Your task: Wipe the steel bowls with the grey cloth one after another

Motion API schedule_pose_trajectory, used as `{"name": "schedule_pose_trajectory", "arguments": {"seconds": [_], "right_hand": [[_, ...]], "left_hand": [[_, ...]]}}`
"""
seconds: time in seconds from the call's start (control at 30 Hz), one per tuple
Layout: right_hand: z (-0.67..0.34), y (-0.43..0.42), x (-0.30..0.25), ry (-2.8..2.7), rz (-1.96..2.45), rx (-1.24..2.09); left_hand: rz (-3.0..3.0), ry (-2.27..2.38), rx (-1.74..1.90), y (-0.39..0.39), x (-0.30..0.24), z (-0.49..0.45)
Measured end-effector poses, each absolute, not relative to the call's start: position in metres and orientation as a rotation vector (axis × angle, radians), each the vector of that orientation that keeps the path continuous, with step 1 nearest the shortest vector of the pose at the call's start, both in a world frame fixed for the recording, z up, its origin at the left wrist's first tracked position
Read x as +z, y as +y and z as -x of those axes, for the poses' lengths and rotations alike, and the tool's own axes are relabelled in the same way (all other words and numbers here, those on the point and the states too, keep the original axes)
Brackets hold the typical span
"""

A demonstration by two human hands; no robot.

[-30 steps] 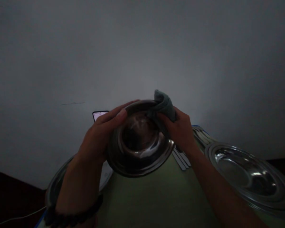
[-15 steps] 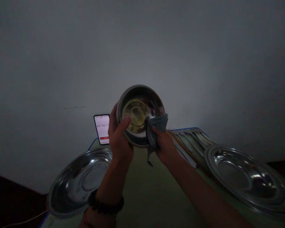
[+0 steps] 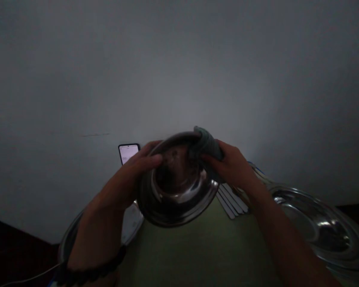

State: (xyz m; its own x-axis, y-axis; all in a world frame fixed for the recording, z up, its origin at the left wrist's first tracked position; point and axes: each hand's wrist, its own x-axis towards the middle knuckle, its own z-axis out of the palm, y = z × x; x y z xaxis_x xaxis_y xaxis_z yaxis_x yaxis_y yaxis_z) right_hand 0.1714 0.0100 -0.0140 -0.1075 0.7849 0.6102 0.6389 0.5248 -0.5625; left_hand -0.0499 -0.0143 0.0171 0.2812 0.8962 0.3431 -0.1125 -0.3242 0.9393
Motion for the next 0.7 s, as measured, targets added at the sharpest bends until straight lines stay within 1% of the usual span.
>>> {"name": "schedule_pose_trajectory", "arguments": {"seconds": [0.07,0.1,0.2,0.3,0.37,0.47,0.63,0.7], "right_hand": [[-0.174,0.005,-0.010,-1.996,1.140,0.200],[-0.175,0.003,-0.008,-2.046,1.122,0.193],[-0.173,0.001,-0.006,-2.032,1.106,0.136],[-0.167,0.004,-0.010,-1.913,1.134,0.044],[-0.164,0.008,-0.014,-1.839,1.149,0.001],[-0.162,0.015,-0.019,-1.767,1.154,0.032],[-0.163,0.028,-0.027,-1.550,1.161,0.169],[-0.154,0.032,-0.034,-1.382,1.126,0.319]], "left_hand": [[-1.636,0.806,1.024,-0.015,0.014,0.050],[-1.692,0.834,0.981,-0.016,0.013,0.048],[-1.729,0.832,0.976,-0.017,0.010,0.042],[-1.601,0.778,0.986,-0.013,0.005,0.038],[-1.508,0.744,1.015,-0.007,0.001,0.038],[-1.374,0.720,1.072,0.003,-0.005,0.040],[-1.201,0.708,1.254,0.014,-0.007,0.041],[-1.134,0.711,1.417,0.017,-0.007,0.037]]}}
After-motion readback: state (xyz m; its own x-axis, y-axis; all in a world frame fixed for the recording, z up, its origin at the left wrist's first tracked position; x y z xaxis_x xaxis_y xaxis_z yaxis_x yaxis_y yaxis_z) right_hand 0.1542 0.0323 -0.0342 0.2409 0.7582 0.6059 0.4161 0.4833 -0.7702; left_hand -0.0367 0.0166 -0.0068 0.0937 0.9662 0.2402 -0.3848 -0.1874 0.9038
